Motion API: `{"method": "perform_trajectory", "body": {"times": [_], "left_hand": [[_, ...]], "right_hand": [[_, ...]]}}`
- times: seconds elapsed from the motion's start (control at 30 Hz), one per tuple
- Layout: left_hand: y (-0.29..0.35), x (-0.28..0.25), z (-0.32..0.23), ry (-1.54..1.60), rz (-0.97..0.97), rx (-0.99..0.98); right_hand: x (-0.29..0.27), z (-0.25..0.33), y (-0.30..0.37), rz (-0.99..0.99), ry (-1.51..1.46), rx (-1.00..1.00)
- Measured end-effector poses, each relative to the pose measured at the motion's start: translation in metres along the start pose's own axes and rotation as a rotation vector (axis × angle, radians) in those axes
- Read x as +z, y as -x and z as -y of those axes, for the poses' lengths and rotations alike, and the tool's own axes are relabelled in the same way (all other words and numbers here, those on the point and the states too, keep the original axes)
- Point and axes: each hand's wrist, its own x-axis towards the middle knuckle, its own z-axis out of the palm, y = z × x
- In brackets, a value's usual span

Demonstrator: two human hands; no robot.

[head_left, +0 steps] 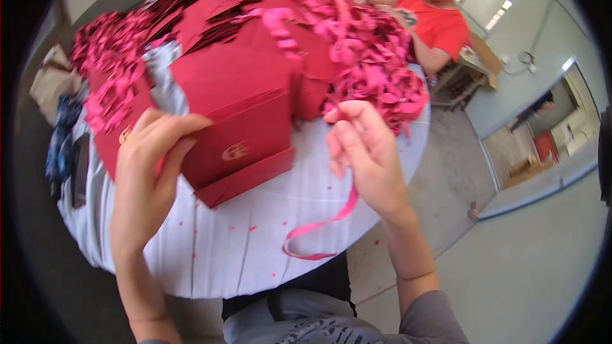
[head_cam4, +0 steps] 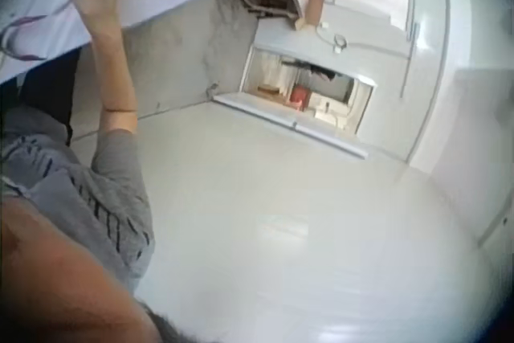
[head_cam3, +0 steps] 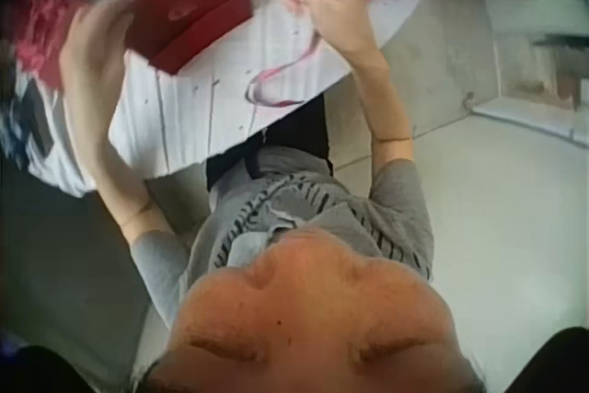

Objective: The person attaches ribbon handles to paper gift bags by threading pink ribbons into the bags by hand, then folds and opens the gift bags.

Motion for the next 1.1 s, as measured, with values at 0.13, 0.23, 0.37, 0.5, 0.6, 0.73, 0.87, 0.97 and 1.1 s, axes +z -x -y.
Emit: {"method": "perform_trajectory", "body": {"times": [0.13,0.23,0.37,0.5,0.6,0.73,0.87,0.97,1.1], "left_hand": [[0.0,-0.002,0.02,0.211,-0.024,-0.088],[0.001,0.0,0.038,0.395,0.07,-0.169],[0.001,0.001,0.039,0.467,0.125,-0.224],[0.003,0.005,0.046,0.521,0.167,-0.245],[0.004,0.009,0.051,0.559,0.209,-0.248],[0.004,0.011,0.052,0.579,0.222,-0.244],[0.001,0.008,0.047,0.564,0.252,-0.249],[0.003,0.013,0.052,0.601,0.246,-0.22],[0.003,0.01,0.051,0.569,0.246,-0.237]], "right_hand": [[0.031,0.012,0.0,0.119,0.109,0.038],[0.052,0.002,-0.004,0.135,0.275,-0.042],[0.075,-0.016,-0.014,0.173,0.351,-0.214],[0.084,-0.026,-0.016,0.121,0.407,-0.336],[0.085,-0.029,-0.014,0.113,0.46,-0.322],[0.087,-0.032,-0.016,0.092,0.479,-0.341],[0.086,-0.03,-0.015,0.11,0.553,-0.349],[0.084,-0.034,-0.015,0.115,0.561,-0.355],[0.086,-0.033,-0.015,0.127,0.541,-0.348]]}}
